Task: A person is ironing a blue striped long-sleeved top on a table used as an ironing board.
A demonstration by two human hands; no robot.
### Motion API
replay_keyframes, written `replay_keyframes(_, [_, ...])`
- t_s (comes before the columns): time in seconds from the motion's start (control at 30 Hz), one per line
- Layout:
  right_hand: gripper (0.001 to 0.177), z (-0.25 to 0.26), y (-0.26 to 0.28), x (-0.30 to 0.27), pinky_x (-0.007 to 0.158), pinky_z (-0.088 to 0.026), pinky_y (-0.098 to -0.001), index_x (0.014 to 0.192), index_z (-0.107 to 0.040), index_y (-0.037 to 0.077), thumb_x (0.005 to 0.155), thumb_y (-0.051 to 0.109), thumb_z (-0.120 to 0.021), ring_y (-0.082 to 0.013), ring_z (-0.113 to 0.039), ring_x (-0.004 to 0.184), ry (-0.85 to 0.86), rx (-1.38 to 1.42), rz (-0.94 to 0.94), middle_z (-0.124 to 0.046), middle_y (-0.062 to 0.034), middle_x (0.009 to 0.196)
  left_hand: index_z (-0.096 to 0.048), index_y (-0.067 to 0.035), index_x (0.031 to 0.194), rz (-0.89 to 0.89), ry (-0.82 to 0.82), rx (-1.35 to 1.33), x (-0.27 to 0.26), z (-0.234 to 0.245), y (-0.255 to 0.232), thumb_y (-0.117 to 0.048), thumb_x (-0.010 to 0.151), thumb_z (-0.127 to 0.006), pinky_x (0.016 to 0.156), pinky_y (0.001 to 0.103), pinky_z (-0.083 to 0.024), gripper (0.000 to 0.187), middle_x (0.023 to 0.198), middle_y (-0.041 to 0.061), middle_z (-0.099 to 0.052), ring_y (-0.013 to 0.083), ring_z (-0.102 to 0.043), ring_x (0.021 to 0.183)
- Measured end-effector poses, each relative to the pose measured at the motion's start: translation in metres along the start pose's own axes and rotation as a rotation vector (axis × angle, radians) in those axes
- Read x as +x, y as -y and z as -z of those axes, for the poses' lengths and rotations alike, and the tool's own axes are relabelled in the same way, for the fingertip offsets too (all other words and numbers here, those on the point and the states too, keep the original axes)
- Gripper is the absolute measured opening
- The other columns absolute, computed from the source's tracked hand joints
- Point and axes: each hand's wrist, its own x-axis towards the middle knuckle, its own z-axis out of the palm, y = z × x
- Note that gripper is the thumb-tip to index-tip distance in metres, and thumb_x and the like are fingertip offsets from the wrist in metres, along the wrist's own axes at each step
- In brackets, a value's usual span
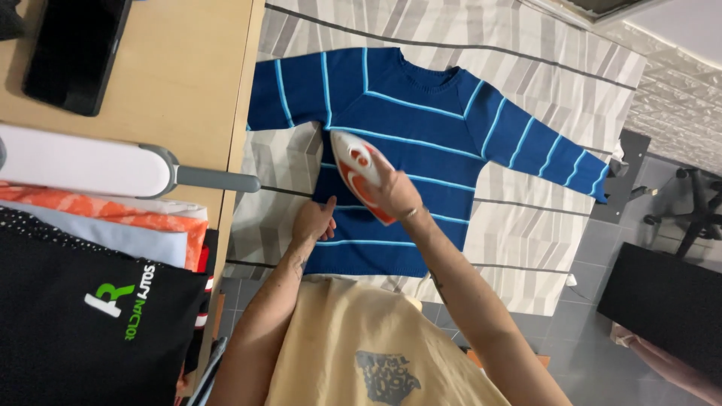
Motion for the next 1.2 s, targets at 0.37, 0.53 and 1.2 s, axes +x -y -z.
replay_keyframes(0.37, [0.074, -0.006, 0.010, -0.022, 0.086, -0.062, -0.0546, 0.157, -0.035, 0.024, 0.091, 0.046, -0.060, -0.0472, -0.074, 0.092, 0.083, 0.003, -0.122, -0.074, -0.0314, 0.096, -0.073, -0.007, 0.069, -0.157, 0.038, 0.126, -0.023, -0.018, 0.057, -0.038, 0.097, -0.052, 0.055, 0.030, -0.057, 0.047, 0.055, 0.005, -0.071, 0.0194, -0.072, 0.051])
replay_keyframes(0.53, [0.074, -0.025, -0.007, 0.000, 0.085, -0.063, -0.0485, 0.156, -0.036, 0.035, 0.089, 0.051, -0.064, -0.0393, -0.075, 0.093, 0.080, 0.036, -0.146, -0.077, -0.0207, 0.099, -0.071, -0.006, 0.072, -0.162, 0.016, 0.085, -0.044, -0.022, 0.080, -0.039, 0.098, -0.053, 0.056, 0.030, -0.057, 0.046, 0.055, 0.006, -0.070, 0.0191, -0.072, 0.052])
replay_keyframes(1.2, [0.077, -0.066, 0.005, -0.165, 0.092, -0.061, -0.0472, 0.158, -0.030, 0.041, 0.088, 0.060, -0.055, -0.0347, -0.074, 0.103, 0.454, -0.190, 0.051, -0.075, -0.0101, 0.115, -0.079, -0.019, 0.089, -0.064, 0.016, 0.479, -0.086, -0.013, 0.159, -0.037, 0.075, -0.074, 0.090, 0.044, -0.059, 0.023, 0.099, 0.008, -0.080, 0.0334, -0.072, 0.110])
